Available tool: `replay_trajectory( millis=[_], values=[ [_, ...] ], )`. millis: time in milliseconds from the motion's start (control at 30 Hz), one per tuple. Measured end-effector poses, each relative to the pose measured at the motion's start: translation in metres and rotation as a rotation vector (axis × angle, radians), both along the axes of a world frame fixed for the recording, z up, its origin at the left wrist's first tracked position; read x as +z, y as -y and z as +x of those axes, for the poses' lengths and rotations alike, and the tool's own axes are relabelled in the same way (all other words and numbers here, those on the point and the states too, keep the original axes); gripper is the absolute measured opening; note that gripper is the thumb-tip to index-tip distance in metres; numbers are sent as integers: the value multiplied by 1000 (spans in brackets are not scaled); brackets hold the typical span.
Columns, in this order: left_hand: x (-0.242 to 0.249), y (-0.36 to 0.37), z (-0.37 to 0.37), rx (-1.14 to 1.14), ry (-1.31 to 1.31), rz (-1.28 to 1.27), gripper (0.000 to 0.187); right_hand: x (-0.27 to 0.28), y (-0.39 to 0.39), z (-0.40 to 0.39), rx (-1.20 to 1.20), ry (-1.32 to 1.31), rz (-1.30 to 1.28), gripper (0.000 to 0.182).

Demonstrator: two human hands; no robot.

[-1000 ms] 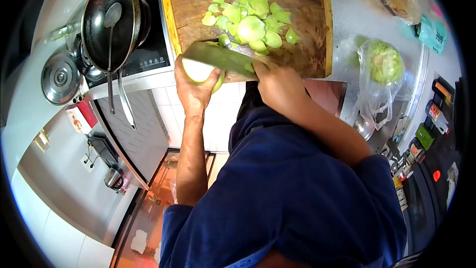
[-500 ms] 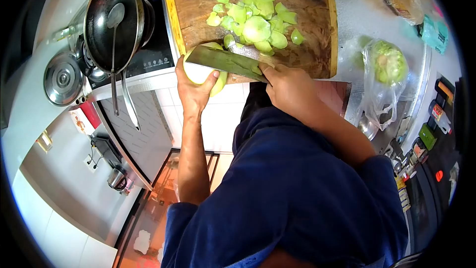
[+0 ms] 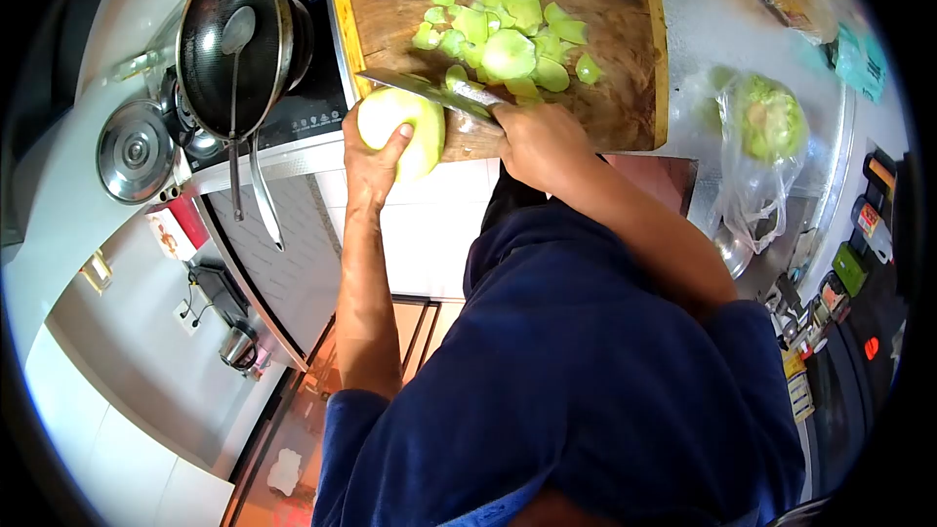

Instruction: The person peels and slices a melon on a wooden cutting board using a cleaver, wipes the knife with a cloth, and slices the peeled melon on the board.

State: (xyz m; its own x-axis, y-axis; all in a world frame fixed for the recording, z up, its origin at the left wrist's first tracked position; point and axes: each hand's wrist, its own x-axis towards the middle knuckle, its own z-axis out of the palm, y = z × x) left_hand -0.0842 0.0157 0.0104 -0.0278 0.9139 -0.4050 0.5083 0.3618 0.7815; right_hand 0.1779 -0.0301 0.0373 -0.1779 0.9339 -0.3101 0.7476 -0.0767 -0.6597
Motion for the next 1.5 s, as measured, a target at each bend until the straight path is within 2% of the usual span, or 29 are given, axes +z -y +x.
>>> replay_trajectory(
  millis=[133, 300, 367, 500, 567, 600, 633, 700, 767, 933, 1100, 1167, 1200, 1233, 1300, 1333, 1433, 1500],
  values=[
    [-8, -1, 1, -8, -49, 29, 88, 6, 18, 4, -53, -28, 72, 18],
    [-5, 4, 3, 51, -5, -13, 87, -15, -11, -7, 7, 17, -56, 26],
    [-7, 6, -2, 67, 13, -25, 87, -9, -16, -5, -6, 22, -72, 14],
    [-1, 6, 2, -7, -2, 1, 85, -23, -22, -8, 23, 42, -84, 14],
    [3, 8, -2, -71, -36, 14, 85, -29, -35, -4, 52, -24, -194, 17],
    [-4, 7, -6, -38, 29, 19, 85, -20, -35, 2, 81, -17, -248, 26],
    [-7, 6, -7, -1, 95, 18, 85, -19, -31, 5, 80, -14, -237, 26],
    [-10, 12, -17, 64, 140, -37, 84, -18, -10, 7, -107, -125, -262, 24],
    [-15, 12, -21, 178, 341, -79, 82, -16, 3, 9, -105, -125, -230, 26],
    [-22, 33, -8, 145, 305, -76, 88, -5, 31, 18, -78, -125, -208, 24],
    [-25, 69, 24, 218, 481, -85, 89, -3, 63, 44, -81, -131, -236, 25],
    [-23, 74, 35, 287, 291, -86, 89, -5, 64, 49, -77, -117, -210, 24],
    [-2, 68, 45, 252, 191, -116, 91, -5, 66, 51, -79, -111, -184, 23],
    [3, 70, 47, 260, 193, -115, 91, -4, 66, 52, -77, -107, -155, 22],
    [9, 69, 45, 256, -3, -73, 93, 2, 64, 52, -64, -101, -158, 21],
    [9, 70, 41, 254, -47, -78, 85, 5, 64, 51, -65, -98, -170, 21],
    [22, 72, 45, 314, -7, -94, 77, 0, 64, 55, -36, -132, -173, 21],
    [10, 79, 38, 308, -48, -46, 71, 5, 63, 54, -44, -133, -158, 21]
  ],
)
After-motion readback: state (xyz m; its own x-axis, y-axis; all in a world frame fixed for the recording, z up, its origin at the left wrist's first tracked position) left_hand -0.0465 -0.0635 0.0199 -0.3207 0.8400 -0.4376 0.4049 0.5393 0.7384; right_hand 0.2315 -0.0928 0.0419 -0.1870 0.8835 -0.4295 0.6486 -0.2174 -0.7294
